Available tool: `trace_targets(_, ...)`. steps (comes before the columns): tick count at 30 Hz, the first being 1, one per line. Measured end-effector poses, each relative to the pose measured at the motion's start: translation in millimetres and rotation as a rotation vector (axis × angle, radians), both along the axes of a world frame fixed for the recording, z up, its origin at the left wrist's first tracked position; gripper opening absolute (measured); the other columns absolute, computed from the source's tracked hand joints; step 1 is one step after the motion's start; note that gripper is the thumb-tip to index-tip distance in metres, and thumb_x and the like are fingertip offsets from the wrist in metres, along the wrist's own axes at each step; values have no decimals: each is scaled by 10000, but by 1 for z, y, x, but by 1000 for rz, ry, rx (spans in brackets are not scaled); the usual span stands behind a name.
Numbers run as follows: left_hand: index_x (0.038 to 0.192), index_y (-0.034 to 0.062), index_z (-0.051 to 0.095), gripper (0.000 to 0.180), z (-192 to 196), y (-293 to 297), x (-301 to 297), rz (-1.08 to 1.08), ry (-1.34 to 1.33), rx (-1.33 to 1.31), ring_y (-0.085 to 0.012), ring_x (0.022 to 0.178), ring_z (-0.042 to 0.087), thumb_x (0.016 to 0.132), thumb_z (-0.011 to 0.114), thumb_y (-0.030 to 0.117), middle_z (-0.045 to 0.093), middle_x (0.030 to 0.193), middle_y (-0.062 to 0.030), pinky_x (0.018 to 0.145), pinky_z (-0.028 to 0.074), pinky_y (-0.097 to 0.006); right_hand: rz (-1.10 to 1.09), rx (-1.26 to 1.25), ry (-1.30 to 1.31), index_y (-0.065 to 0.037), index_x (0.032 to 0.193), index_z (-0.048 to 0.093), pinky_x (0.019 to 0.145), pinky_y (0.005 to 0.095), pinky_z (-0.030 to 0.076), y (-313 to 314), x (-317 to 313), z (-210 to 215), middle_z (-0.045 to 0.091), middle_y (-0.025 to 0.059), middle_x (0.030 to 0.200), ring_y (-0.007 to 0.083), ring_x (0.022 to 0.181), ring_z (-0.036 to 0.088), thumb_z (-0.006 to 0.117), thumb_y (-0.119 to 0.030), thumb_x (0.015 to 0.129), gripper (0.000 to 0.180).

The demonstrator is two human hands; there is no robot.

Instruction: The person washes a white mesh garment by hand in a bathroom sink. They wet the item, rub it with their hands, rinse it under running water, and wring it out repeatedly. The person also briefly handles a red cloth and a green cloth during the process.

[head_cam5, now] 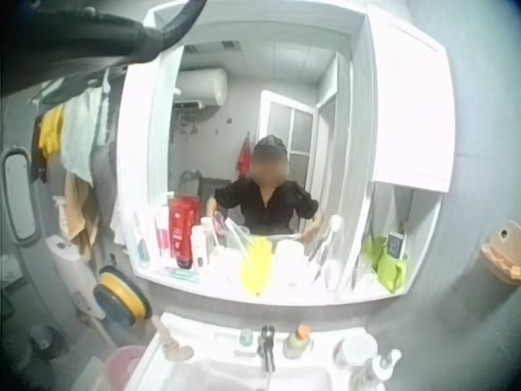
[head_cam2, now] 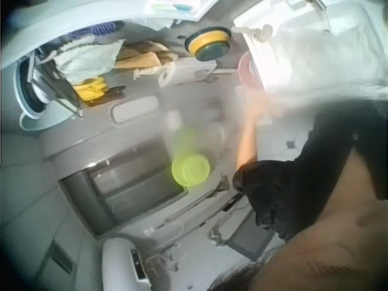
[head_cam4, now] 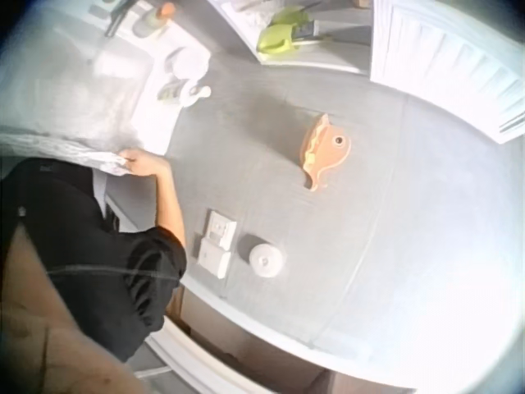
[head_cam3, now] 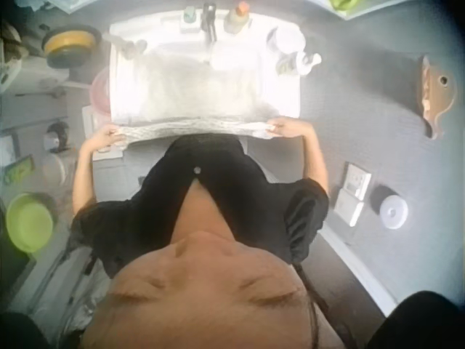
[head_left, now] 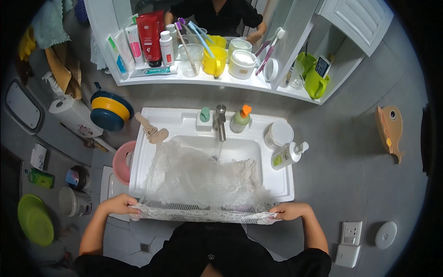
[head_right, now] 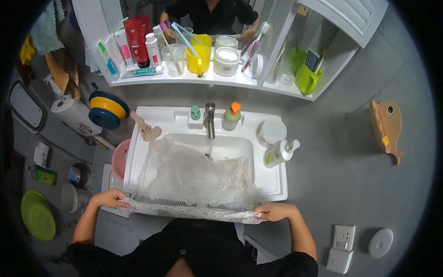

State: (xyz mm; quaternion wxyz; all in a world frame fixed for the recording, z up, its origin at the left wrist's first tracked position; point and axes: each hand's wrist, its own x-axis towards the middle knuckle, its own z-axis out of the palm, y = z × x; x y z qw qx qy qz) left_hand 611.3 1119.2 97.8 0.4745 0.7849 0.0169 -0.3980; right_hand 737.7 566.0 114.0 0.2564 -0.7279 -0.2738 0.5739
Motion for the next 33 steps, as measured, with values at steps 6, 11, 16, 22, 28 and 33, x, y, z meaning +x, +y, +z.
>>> trace_targets(6,767,20,613,245,-67,25,-52,-459,268,59,-29,604,430,798,644,260,507,613,54,538,373,-214,41,-131,237,-34,1034,544,705,237,396,1,-53,-55,557,-3,811,80,753,458,465,-185,891,223)
trace_targets(11,765,32,614,244,-44,26,-39,-403,320,-14,-27,614,450,794,645,272,524,626,47,541,388,-209,120,-217,184,-60,1009,566,711,233,403,12,-37,-34,563,-16,809,63,772,469,495,-221,882,217)
trace_targets(16,746,48,611,183,-70,37,57,-62,-241,124,-69,580,459,743,674,220,532,616,17,517,386,-245,-311,-131,-449,-40,934,604,658,286,454,-6,42,-77,628,94,799,186,759,593,598,-127,722,230)
trace_targets(22,754,48,612,154,-85,33,144,-108,-613,686,-328,674,572,601,635,47,592,717,-168,615,454,-372,-487,-113,-580,-3,916,609,656,321,475,21,129,-105,629,151,765,245,701,611,589,-109,666,272)
trace_targets(28,758,80,648,181,-66,27,135,-214,-403,994,-301,739,603,633,627,210,626,728,-130,660,468,-393,-198,-309,-712,-29,939,624,755,369,463,-2,141,-156,622,176,881,321,816,597,532,-115,703,268)
trace_targets(33,772,21,628,149,-52,-18,160,-25,-522,497,-271,686,596,682,628,139,616,704,-124,631,472,-350,-178,183,-1000,-34,1174,461,900,389,395,120,134,-121,499,189,1144,322,1056,480,583,-12,681,508)
